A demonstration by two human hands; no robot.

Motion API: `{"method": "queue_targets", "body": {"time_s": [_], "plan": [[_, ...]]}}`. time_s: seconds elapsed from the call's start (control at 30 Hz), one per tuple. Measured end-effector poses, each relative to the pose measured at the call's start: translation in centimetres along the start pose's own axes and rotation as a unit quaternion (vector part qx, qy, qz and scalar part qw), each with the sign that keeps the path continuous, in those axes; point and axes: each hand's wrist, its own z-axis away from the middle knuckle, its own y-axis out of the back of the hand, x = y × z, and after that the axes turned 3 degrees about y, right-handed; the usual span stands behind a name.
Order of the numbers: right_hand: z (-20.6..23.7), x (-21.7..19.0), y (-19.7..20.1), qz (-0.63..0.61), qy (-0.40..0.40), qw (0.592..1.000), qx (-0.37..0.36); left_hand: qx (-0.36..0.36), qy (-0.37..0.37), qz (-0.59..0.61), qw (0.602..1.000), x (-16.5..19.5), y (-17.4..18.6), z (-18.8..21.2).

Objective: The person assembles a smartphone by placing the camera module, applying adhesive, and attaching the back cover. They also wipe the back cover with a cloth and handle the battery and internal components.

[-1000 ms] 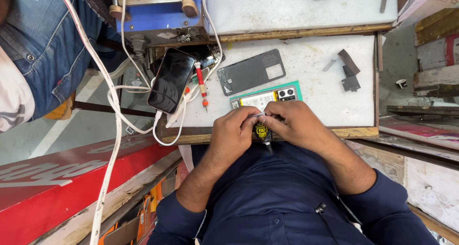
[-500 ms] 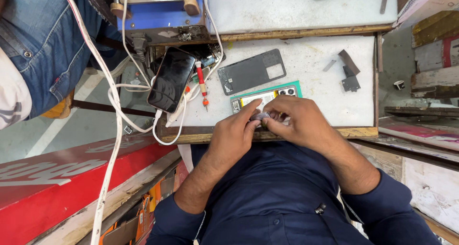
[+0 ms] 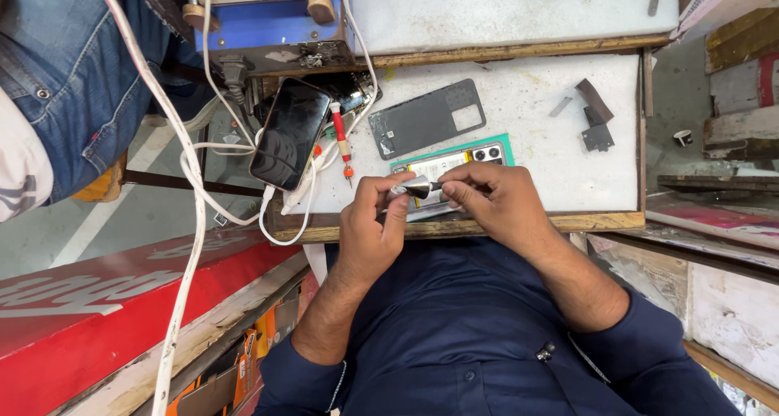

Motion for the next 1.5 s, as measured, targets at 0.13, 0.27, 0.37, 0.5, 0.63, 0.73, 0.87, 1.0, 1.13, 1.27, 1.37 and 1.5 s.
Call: {"method": "queue_targets", "body": {"time_s": [0.13,0.27,0.37,0.5,0.63,0.73,0.87,1.0,1.13,1.27,1.37,1.5], "plan": [[-0.1,0.2,0.0,0.004,0.016,1.0,-0.014,-0.032,0.016,-0.023,0.999,0.3,0.2,0.1],[0.0,-0.1,-0.4,0.055,0.109,0.993,-0.002,-0.002,-0.013,-0.083,0.996,0.8,0.5,0.2],[0.6,0.2,-0.6,0.088,0.156,0.98,0.081,0.038,0.084,-0.018,0.996,1.2,1.3,0.1],[0.9,2.5,1.4,0.051,0.146,0.975,0.157,0.087,0.069,-0.011,0.994,1.3,4.1,-0.2],[1.1,5.6,3.9,-0.045,0.163,0.968,0.183,0.071,-0.002,-0.167,0.983,0.7,4.9,-0.3],[1.9,6.6,4.3,-0.076,0.147,0.969,0.184,0.067,-0.039,-0.204,0.976,-0.2,4.0,-0.7],[3.5,5.6,1.9,0.003,0.087,0.991,0.102,0.072,-0.051,-0.248,0.965,-1.2,2.8,-1.4],[4.0,3.8,-1.4,0.117,0.133,0.984,0.014,0.068,-0.052,-0.266,0.96,-1.7,2.4,-2.1],[3.3,2.6,-2.3,0.17,0.142,0.975,-0.007,0.068,-0.062,-0.285,0.954,-1.9,2.2,-2.3],[3.0,2.1,-2.2,0.17,0.117,0.978,-0.014,0.066,-0.073,-0.29,0.952,-1.9,1.8,-2.5],[2.9,2.2,-2.2,0.157,0.099,0.983,-0.019,0.06,-0.066,-0.299,0.95,-1.8,1.8,-2.5],[2.9,2.4,-2.1,0.153,0.093,0.984,-0.019,0.064,-0.063,-0.308,0.947,-1.7,2.1,-2.3]]}}
